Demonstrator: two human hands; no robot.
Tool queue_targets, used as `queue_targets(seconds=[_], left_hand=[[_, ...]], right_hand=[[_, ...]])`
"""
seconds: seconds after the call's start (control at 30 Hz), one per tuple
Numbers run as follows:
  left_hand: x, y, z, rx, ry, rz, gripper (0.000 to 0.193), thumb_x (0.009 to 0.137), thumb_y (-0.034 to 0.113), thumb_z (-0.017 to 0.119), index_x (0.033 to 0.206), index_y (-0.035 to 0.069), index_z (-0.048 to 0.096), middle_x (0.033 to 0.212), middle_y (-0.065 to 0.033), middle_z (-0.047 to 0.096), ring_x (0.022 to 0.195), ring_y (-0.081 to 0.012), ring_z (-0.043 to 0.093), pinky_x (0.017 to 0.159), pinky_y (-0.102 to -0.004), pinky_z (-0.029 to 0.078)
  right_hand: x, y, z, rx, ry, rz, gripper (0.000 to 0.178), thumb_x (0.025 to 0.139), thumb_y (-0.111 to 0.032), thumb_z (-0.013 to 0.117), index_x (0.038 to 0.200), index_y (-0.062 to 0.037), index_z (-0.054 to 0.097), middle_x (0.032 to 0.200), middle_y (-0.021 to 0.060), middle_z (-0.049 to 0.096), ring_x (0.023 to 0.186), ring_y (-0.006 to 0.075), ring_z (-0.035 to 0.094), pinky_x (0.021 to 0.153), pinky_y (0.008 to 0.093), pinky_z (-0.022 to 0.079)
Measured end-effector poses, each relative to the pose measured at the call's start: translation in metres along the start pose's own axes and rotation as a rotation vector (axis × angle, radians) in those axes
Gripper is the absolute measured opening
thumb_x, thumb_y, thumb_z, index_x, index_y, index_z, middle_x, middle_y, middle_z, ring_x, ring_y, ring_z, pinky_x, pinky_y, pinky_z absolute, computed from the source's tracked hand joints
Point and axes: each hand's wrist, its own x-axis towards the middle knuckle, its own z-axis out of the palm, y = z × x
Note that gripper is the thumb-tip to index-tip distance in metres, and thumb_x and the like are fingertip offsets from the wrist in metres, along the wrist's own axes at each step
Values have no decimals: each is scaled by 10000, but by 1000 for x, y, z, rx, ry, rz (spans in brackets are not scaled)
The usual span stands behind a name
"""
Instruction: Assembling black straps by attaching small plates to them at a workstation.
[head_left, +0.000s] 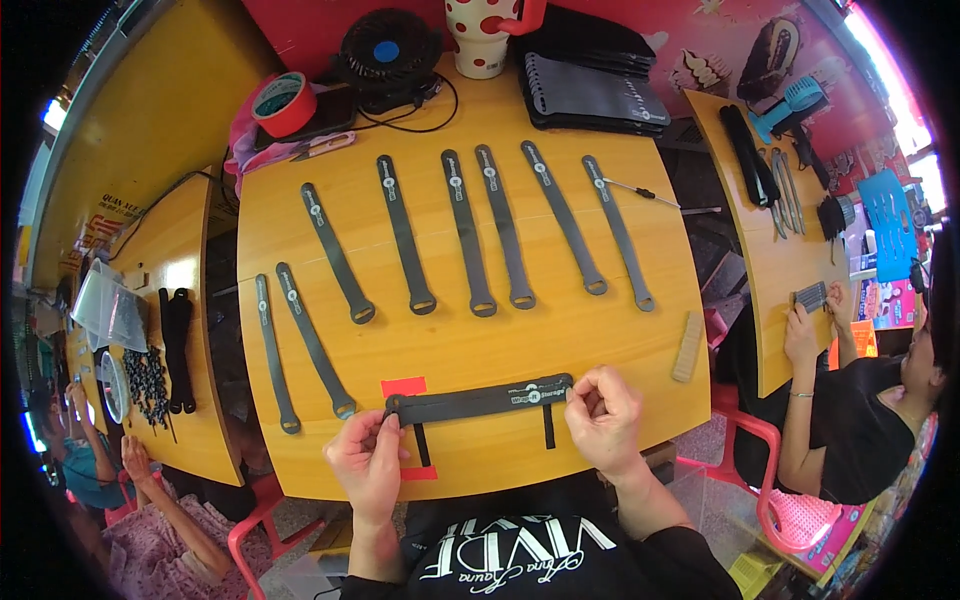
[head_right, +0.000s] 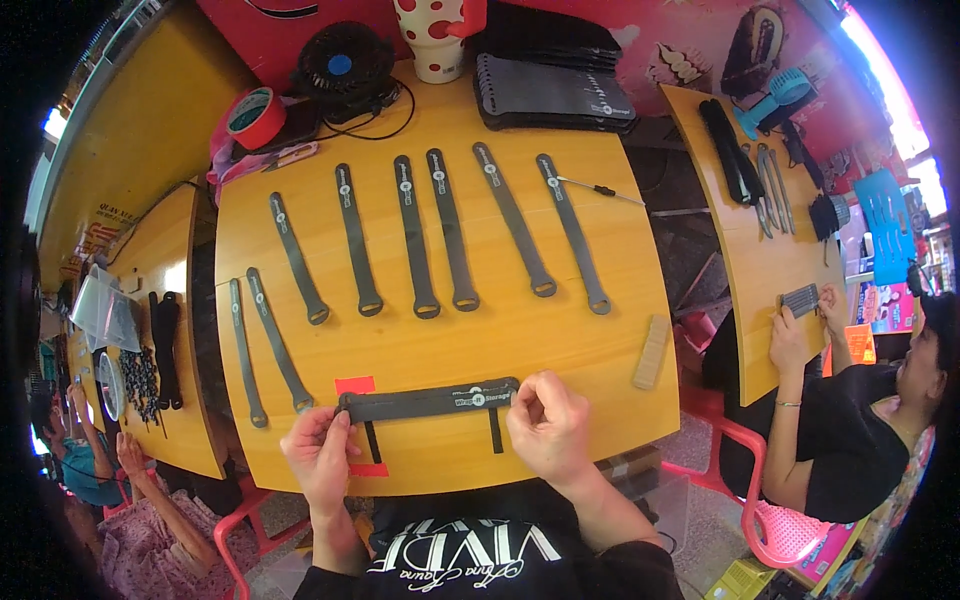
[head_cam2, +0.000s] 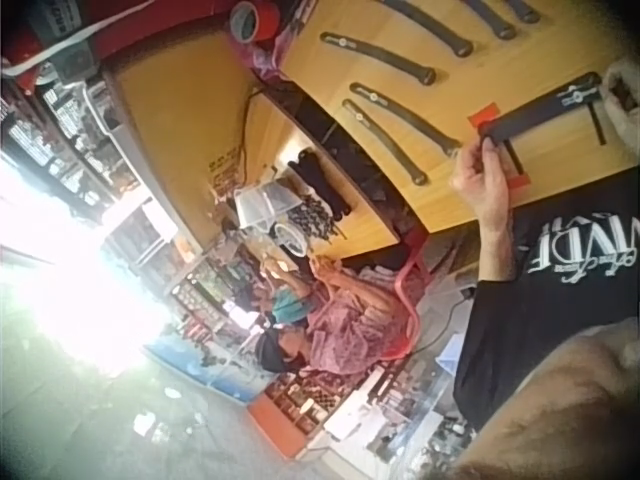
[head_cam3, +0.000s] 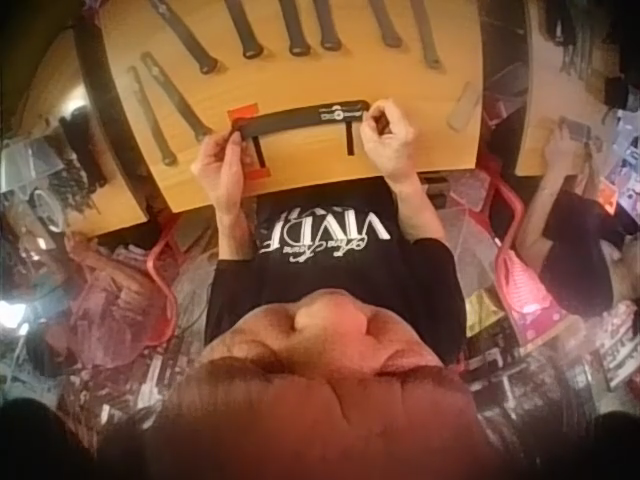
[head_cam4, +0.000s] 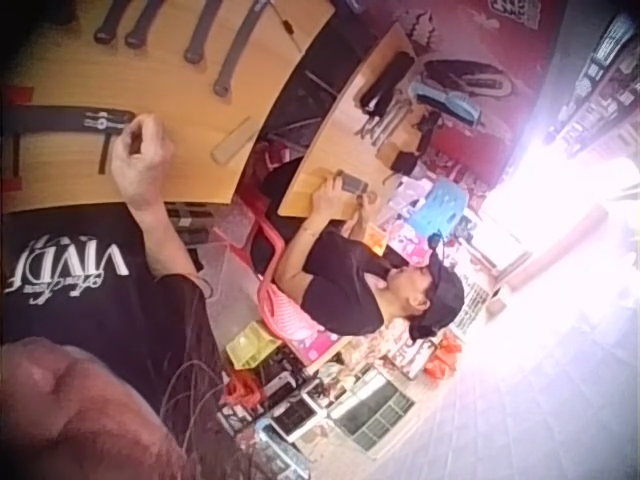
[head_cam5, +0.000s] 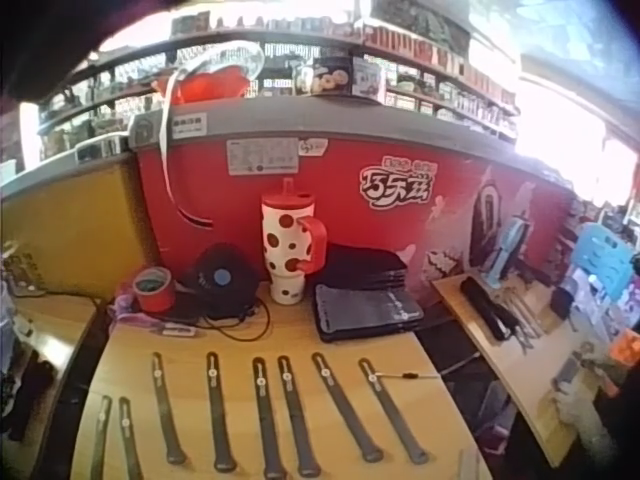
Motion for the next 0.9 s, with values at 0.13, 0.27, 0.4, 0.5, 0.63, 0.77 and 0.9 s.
queue_targets(seconds=[0.13, 0.27, 0.4, 0.5, 0.63, 0.77, 0.9], left_hand=[[2, 3, 1, -13, 8, -17, 34, 883, -37, 634, 880, -66, 650, 702, -38, 637, 580, -51, 564, 484, -203, 482], [-1, 6, -3, -8, 28, -44, 38, 881, -31, 640, 887, -63, 659, 706, -39, 644, 564, -57, 573, 482, -202, 476], [0, 6, 2, 10, 14, -37, 36, 874, -15, 658, 890, -45, 668, 700, -31, 654, 544, -59, 589, 473, -200, 460], [0, 6, 3, 53, -11, -20, 31, 880, -17, 650, 868, -44, 658, 692, -52, 663, 537, -61, 583, 472, -204, 457], [1, 8, 2, 54, 1, -27, 37, 875, -15, 659, 871, -52, 656, 690, -56, 663, 537, -63, 586, 466, -204, 458], [2, 11, 0, 55, 17, -57, 70, 859, 12, 685, 852, -53, 657, 646, -35, 650, 516, -60, 587, 463, -210, 446], [4, 6, -1, 84, 12, -31, 71, 862, 15, 681, 857, -55, 669, 647, -38, 653, 509, -61, 581, 456, -217, 441]], right_hand=[[-1, 3, 0, -7, -5, -5, 195, 727, 144, 598, 739, -21, 496, 640, 38, 512, 500, 94, 520, 457, 228, 397], [0, 2, 1, -23, -13, -38, 189, 725, 129, 605, 750, -37, 517, 662, 7, 507, 512, 59, 477, 457, 214, 354], [-3, 4, -4, -89, -27, -16, 172, 717, 114, 579, 747, -45, 520, 641, 23, 501, 521, 96, 506, 478, 240, 390], [-4, 7, -4, -60, -2, 3, 179, 729, 126, 582, 747, -33, 501, 643, 24, 477, 533, 80, 490, 484, 232, 377], [-5, 13, 0, -13, 5, 0, 209, 761, 143, 589, 752, -42, 491, 676, -43, 451, 549, 3, 406, 469, 179, 290], [-5, 11, 1, -12, -8, 18, 204, 744, 146, 589, 759, -30, 488, 662, -11, 459, 536, 41, 433, 472, 200, 320], [-3, 5, 1, -25, 1, 28, 195, 727, 145, 586, 752, -22, 489, 654, 22, 472, 529, 80, 468, 476, 223, 351]])
